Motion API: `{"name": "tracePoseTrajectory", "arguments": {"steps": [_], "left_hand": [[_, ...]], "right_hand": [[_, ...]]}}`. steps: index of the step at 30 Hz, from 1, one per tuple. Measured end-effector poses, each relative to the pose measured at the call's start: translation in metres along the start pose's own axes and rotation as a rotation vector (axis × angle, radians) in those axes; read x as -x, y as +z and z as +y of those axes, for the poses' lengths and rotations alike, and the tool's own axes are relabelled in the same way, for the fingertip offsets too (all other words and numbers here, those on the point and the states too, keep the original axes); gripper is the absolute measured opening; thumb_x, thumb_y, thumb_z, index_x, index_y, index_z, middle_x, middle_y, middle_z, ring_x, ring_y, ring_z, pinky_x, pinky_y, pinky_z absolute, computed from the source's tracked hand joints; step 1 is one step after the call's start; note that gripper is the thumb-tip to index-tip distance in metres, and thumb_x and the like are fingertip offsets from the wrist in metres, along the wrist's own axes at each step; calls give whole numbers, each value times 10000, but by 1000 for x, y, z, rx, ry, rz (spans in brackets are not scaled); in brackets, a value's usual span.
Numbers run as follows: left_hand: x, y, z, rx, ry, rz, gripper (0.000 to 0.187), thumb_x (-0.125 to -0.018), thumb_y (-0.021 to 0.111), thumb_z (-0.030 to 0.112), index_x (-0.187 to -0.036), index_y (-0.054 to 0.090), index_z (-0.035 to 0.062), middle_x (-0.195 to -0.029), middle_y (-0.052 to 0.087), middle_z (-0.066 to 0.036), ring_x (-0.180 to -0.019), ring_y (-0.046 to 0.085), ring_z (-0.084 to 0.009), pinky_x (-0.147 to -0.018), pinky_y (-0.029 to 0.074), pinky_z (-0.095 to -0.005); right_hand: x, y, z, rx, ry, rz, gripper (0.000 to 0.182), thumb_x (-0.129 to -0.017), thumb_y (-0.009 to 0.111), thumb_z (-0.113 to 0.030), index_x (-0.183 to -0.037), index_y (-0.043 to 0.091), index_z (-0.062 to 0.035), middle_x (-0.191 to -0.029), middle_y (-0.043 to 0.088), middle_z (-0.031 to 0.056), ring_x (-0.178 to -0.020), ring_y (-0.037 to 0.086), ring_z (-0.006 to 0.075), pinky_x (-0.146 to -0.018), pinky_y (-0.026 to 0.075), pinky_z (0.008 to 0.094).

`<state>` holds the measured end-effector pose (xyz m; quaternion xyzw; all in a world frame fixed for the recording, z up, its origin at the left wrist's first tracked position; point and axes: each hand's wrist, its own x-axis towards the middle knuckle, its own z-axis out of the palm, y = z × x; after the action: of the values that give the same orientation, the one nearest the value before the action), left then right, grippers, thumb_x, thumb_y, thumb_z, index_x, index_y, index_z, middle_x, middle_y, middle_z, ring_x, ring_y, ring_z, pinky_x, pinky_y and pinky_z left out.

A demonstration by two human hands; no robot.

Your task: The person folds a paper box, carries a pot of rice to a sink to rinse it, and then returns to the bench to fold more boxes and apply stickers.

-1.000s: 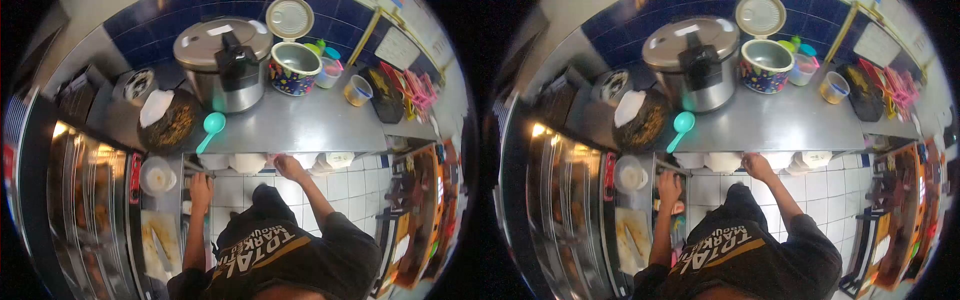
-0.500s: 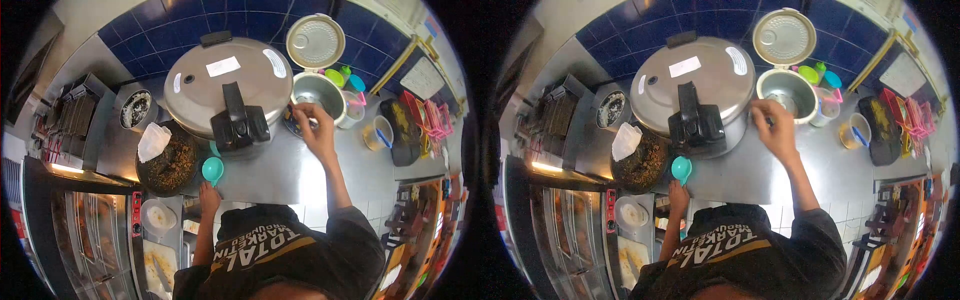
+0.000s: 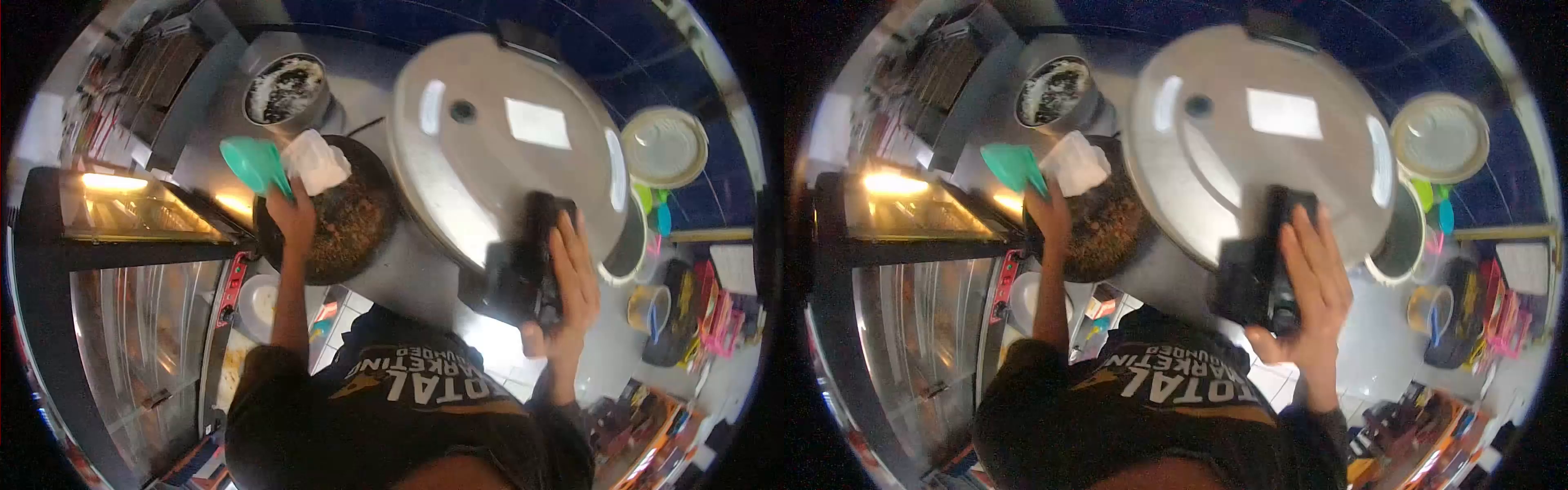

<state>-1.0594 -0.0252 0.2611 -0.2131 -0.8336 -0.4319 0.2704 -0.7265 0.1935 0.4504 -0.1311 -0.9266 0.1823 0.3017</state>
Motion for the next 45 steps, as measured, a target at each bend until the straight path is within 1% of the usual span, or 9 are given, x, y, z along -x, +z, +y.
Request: {"name": "tracePoseTrajectory", "arguments": {"steps": [10, 18, 22, 27, 32, 33, 35, 40, 45], "left_hand": [[-201, 120, -215, -322, -659, -224, 854, -761, 746, 427, -1282, 375, -139, -1210, 565, -344, -1096, 616, -420, -884, 516, -471], [-194, 186, -374, 78, -712, -397, 454, -825, 670, 300, -1009, 600, -109, -948, 653, -218, -856, 658, -337, -693, 507, -419], [-195, 175, -349, 329, -726, -754, 184, -878, 561, 87, -971, 593, -69, -784, 603, -152, -592, 594, -263, -465, 474, -412], [-209, 126, -249, 459, -903, -455, 256, -876, 520, 96, -953, 575, -142, -787, 617, -171, -557, 634, -270, -403, 506, -405], [-178, 16, -130, 656, -466, -263, 216, -812, 581, 145, -829, 594, -70, -818, 623, -194, -580, 575, -246, -510, 516, -398], [-168, -22, -72, 29, -451, -211, 242, -802, 597, 143, -843, 542, -89, -782, 585, -207, -637, 572, -274, -613, 513, -416], [-107, -92, 1, -83, -267, -13, 443, -780, 675, 199, -1048, 509, -113, -967, 628, -348, -950, 601, -521, -810, 477, -513], [61, -235, 104, -105, -304, 33, 521, -836, 601, 77, -1285, 403, -99, -1061, 593, -373, -969, 583, -534, -830, 467, -521], [264, -347, 104, -133, -640, -49, 616, -842, 601, 64, -1358, 329, -132, -1117, 561, -400, -1024, 564, -539, -864, 470, -519]], "right_hand": [[3, 21, -30, -42, 334, 179, 717, -932, 446, -540, -1295, 578, 65, -1345, 518, 331, -1261, 517, 445, -1053, 405, 493], [-3, 33, -37, -19, 302, 251, 717, -939, 437, -544, -1276, 588, 72, -1346, 525, 318, -1268, 514, 426, -1071, 377, 502], [0, 22, -41, -53, 280, 231, 630, -939, 462, -463, -1280, 590, 51, -1364, 529, 283, -1289, 506, 402, -1080, 372, 462], [0, 14, -39, -129, 186, 239, 515, -939, 480, -323, -1264, 591, 62, -1367, 530, 278, -1273, 523, 412, -1080, 376, 436], [12, 16, -36, -47, 21, 415, 375, -918, 494, -183, -1166, 635, 60, -1286, 590, 253, -1249, 524, 401, -1056, 384, 463], [17, 19, -38, -7, -30, 461, 336, -902, 516, -163, -1132, 641, 49, -1260, 602, 243, -1237, 528, 388, -1045, 387, 463], [39, 16, -49, 56, -128, 557, 261, -870, 561, -121, -1063, 655, 27, -1208, 625, 223, -1212, 534, 360, -1024, 392, 464], [87, 22, -107, -538, -211, -127, 458, -830, 691, -145, -1215, 553, 60, -1112, 644, 252, -768, 700, 290, -583, 531, 301], [164, 79, -129, -529, 170, -760, 818, -941, 624, -334, -1491, 188, 86, -1099, 645, 255, -825, 690, 273, -630, 562, 345]]}}
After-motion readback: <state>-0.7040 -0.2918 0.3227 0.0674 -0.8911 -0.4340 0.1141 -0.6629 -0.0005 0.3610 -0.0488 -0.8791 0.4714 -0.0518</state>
